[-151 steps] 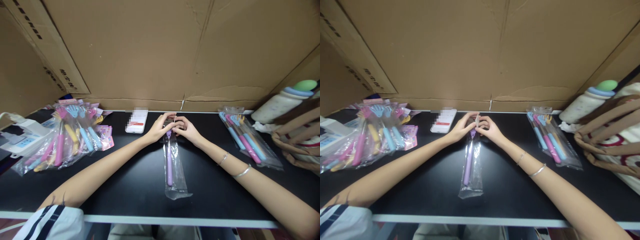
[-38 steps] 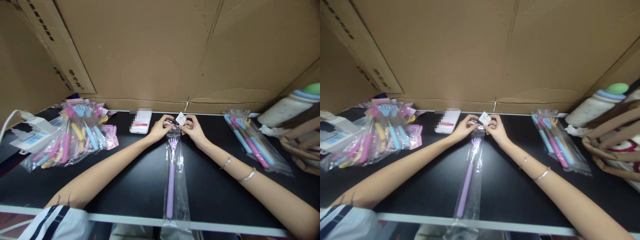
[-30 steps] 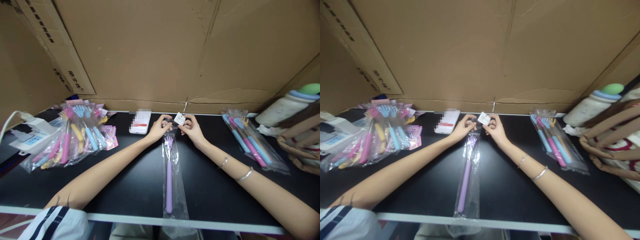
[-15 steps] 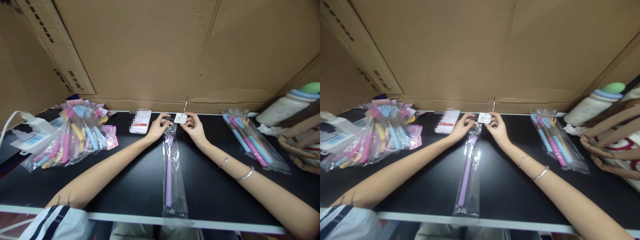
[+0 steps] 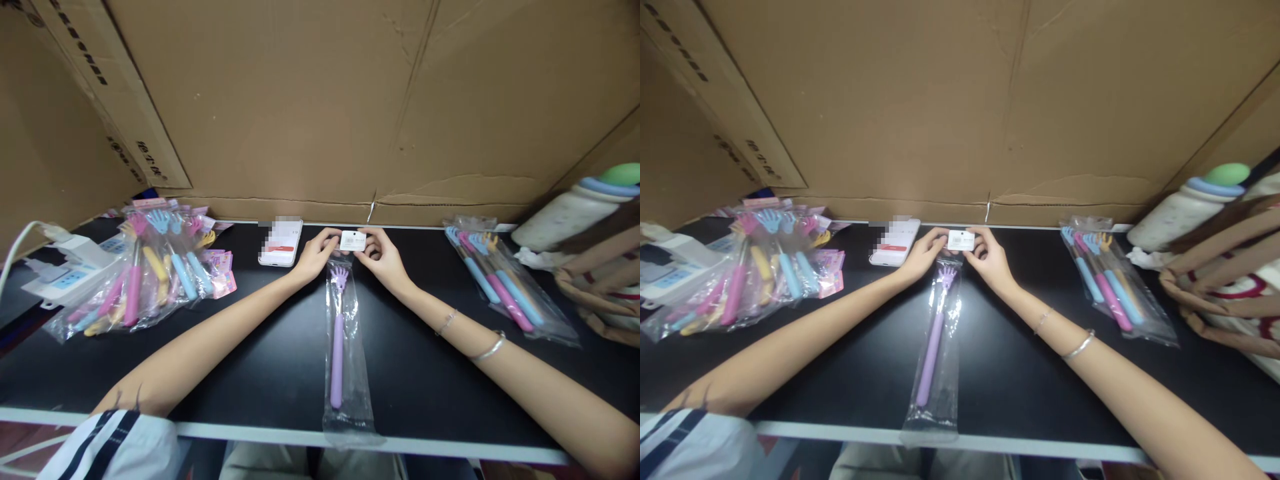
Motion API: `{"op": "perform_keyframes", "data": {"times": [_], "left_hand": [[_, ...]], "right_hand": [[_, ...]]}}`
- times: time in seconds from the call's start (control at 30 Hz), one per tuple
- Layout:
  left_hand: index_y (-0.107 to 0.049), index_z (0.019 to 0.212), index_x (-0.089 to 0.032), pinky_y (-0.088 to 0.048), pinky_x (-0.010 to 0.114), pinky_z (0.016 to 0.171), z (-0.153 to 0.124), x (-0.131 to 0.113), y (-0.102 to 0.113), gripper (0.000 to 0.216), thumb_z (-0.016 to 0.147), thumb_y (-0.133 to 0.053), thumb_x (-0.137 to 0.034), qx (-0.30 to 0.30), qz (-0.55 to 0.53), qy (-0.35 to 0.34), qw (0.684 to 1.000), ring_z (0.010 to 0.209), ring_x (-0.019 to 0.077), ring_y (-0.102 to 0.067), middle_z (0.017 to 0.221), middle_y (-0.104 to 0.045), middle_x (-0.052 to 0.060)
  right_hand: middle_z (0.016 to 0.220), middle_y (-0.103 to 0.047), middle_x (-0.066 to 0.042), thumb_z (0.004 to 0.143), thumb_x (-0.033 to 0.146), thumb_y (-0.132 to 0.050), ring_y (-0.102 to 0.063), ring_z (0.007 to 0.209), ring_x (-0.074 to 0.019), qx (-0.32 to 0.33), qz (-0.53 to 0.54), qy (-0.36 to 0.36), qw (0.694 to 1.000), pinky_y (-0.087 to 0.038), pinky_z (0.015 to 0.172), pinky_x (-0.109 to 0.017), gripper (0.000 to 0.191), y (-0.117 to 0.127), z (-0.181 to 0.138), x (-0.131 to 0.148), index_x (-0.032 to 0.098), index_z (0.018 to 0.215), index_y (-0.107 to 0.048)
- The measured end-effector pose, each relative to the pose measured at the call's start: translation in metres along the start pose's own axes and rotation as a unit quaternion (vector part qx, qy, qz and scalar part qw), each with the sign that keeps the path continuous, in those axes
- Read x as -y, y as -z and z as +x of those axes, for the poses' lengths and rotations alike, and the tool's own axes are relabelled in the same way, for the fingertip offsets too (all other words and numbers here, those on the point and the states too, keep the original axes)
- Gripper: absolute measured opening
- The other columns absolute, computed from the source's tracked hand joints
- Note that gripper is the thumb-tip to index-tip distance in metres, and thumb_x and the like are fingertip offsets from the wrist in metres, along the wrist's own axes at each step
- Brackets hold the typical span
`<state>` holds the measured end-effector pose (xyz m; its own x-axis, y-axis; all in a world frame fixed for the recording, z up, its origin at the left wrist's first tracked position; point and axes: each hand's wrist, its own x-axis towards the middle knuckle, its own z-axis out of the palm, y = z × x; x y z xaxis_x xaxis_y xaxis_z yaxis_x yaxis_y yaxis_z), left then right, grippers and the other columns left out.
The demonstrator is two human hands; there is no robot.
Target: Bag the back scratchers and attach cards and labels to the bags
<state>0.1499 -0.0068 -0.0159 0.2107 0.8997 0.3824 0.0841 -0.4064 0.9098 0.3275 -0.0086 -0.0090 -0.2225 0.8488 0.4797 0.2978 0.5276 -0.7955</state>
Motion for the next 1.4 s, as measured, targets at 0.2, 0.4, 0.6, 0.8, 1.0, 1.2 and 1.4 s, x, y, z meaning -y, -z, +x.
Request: {"op": "perform_keyframes", "data": {"times": [0.2,0.4,0.6,0.8,1.0,1.2,1.4], "left_hand": [[-0.055,0.1,-0.016,-0.048,0.027,0.08,-0.002,-0.004,-0.001,0.021,0.087,-0.051,-0.032,0.004,0.022,-0.012,1.0,0.078,0.0152,-0.066,0.077,-0.069,0.003],[-0.055,0.101,-0.016,-0.048,0.027,0.081,-0.001,0.0,-0.001,0.02,0.083,-0.057,-0.024,-0.016,0.028,-0.014,0.999,0.076,0.0145,-0.066,0.075,-0.069,0.001],[-0.056,0.099,-0.015,-0.048,0.024,0.077,0.0,0.0,0.0,0.018,0.083,-0.055,-0.022,-0.016,0.015,-0.008,1.0,0.073,0.0131,-0.065,0.072,-0.068,0.0],[-0.057,0.101,-0.014,-0.048,0.024,0.076,0.002,0.005,0.0,0.019,0.083,-0.054,-0.02,-0.014,0.0,0.002,1.0,0.072,0.013,-0.065,0.074,-0.068,0.001],[-0.057,0.101,-0.015,-0.048,0.025,0.071,0.006,0.012,0.002,0.022,0.086,-0.05,-0.029,-0.027,0.0,0.007,1.0,0.067,0.014,-0.064,0.076,-0.068,0.002],[-0.058,0.101,-0.015,-0.048,0.025,0.071,0.006,0.013,0.002,0.024,0.086,-0.05,-0.033,-0.021,0.006,-0.004,1.0,0.067,0.0146,-0.064,0.079,-0.068,0.003],[-0.058,0.103,-0.014,-0.048,0.025,0.071,0.005,0.011,0.0,0.024,0.086,-0.051,-0.028,-0.012,0.001,0.0,1.0,0.069,0.0144,-0.064,0.084,-0.069,0.005]], "right_hand": [[0.073,-0.053,0.003,0.07,0.028,-0.066,-0.05,0.059,-0.0117,-0.005,0.005,-0.007,1.0,-0.044,0.057,-0.026,0.039,-0.001,0.0,-0.003,0.022,0.104,-0.048],[0.079,-0.055,0.001,0.071,0.033,-0.067,-0.054,0.062,-0.0128,0.024,0.045,-0.009,0.999,-0.049,0.055,-0.027,0.044,-0.002,0.002,-0.006,0.022,0.109,-0.046],[0.081,-0.056,-0.001,0.077,0.044,-0.059,-0.056,0.063,-0.0121,0.025,0.088,-0.069,0.993,-0.048,0.052,-0.024,0.036,-0.003,0.005,-0.009,0.021,0.103,-0.049],[0.071,-0.058,-0.002,0.079,0.047,-0.057,-0.054,0.06,-0.0118,0.065,0.063,-0.096,0.991,-0.043,0.048,-0.022,0.03,-0.005,0.014,-0.008,0.018,0.082,-0.054],[0.066,-0.058,-0.001,0.073,0.052,-0.062,-0.053,0.055,-0.012,0.039,0.088,-0.079,0.992,-0.042,0.047,-0.024,0.035,-0.018,0.022,-0.011,0.019,0.076,-0.051],[0.063,-0.056,0.001,0.072,0.052,-0.064,-0.052,0.054,-0.0109,0.039,0.103,-0.059,0.992,-0.041,0.049,-0.024,0.037,-0.019,0.019,-0.014,0.019,0.074,-0.049],[0.062,-0.055,0.002,0.073,0.053,-0.063,-0.05,0.052,-0.0107,0.038,0.117,-0.063,0.99,-0.04,0.048,-0.024,0.036,-0.019,0.019,-0.016,0.02,0.076,-0.049]]}}
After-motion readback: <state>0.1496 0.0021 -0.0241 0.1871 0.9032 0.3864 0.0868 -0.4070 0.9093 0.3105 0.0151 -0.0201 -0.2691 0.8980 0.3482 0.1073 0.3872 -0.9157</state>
